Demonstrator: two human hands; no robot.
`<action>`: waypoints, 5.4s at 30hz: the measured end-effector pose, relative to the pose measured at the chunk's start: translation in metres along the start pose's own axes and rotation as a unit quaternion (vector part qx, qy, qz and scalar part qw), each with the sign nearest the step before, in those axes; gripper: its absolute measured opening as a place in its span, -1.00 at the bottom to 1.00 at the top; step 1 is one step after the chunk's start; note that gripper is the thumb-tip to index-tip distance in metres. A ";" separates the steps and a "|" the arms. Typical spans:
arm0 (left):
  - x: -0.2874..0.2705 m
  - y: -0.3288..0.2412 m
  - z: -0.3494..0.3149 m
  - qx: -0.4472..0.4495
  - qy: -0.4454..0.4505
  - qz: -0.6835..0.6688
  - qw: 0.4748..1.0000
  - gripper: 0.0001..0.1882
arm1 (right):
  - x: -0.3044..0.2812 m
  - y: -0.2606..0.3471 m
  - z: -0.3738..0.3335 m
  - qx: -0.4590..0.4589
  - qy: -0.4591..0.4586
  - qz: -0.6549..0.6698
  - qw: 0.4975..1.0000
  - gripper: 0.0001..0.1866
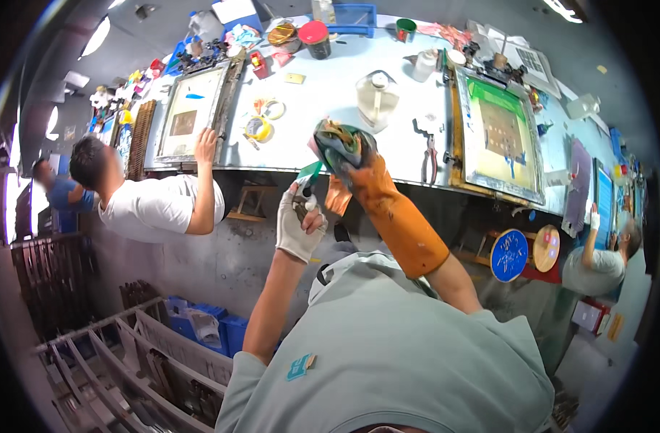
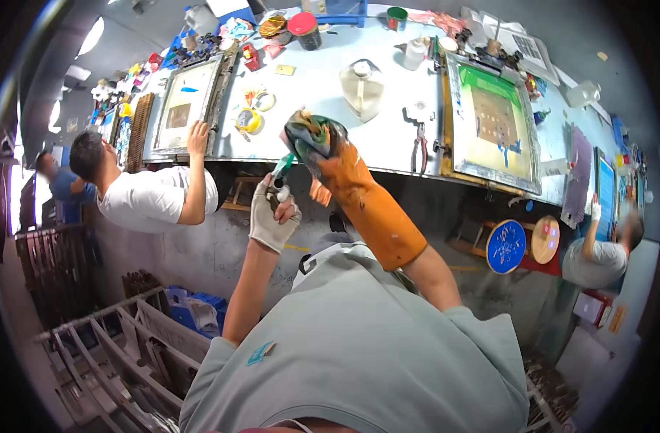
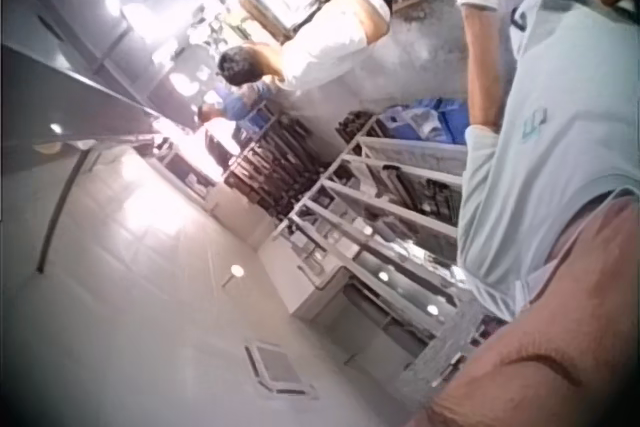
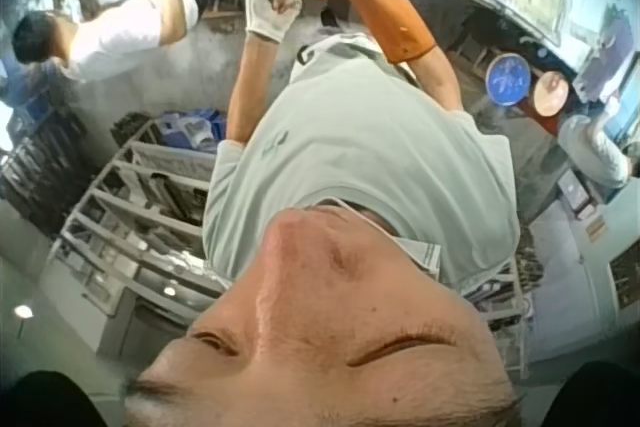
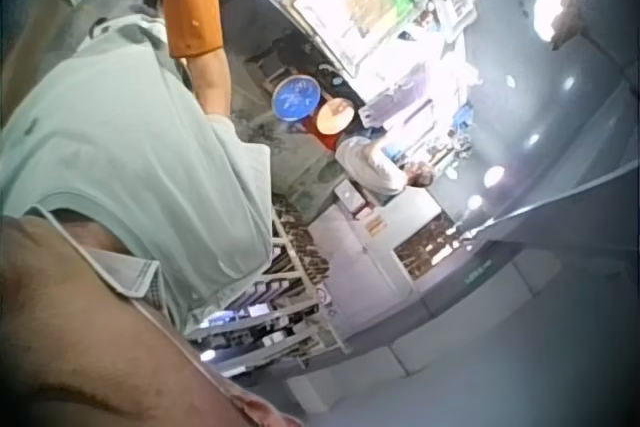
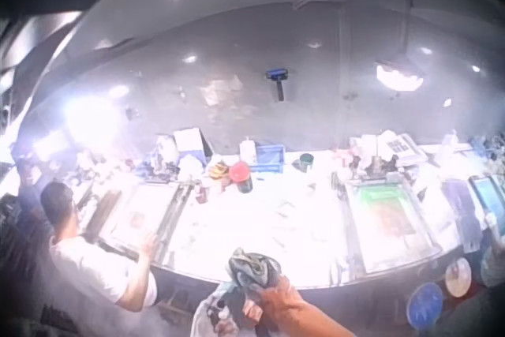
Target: The person cleans a large rectangular screen or frame using a cloth and a liquid solution poured from a plastic bottle. They wipe the surface repeatedly, applying more liquid as needed, and also clean a small green rectangular object with the same cloth.
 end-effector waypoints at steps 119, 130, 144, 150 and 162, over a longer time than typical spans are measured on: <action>0.010 -0.007 -0.017 -0.122 0.073 0.126 0.982 -0.61 | 0.017 0.001 -0.004 0.081 -0.003 0.283 0.956 -0.47; 0.002 -0.024 -0.039 -0.005 0.095 0.211 0.973 -0.52 | 0.020 0.012 -0.018 0.145 -0.064 0.332 0.930 -0.36; 0.012 -0.052 -0.047 0.293 -0.159 0.378 0.864 -0.80 | 0.028 0.026 -0.021 0.005 0.126 -0.295 0.947 -0.47; 0.014 -0.040 -0.032 0.294 -0.151 0.383 0.862 -0.77 | 0.012 0.009 -0.038 0.019 0.081 -0.245 0.966 -0.52; 0.023 -0.055 -0.032 0.353 -0.081 0.358 0.861 -0.70 | 0.003 0.025 -0.051 -0.069 0.114 -0.374 0.918 -0.45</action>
Point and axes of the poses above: each hand's wrist, its own z-axis towards the middle knuckle, its own x-axis out of the palm, y = z × x, the point moved 9 cm from there along z, towards the middle knuckle, and after that the axes turned 15 degrees about -x, right-handed, at the moved point
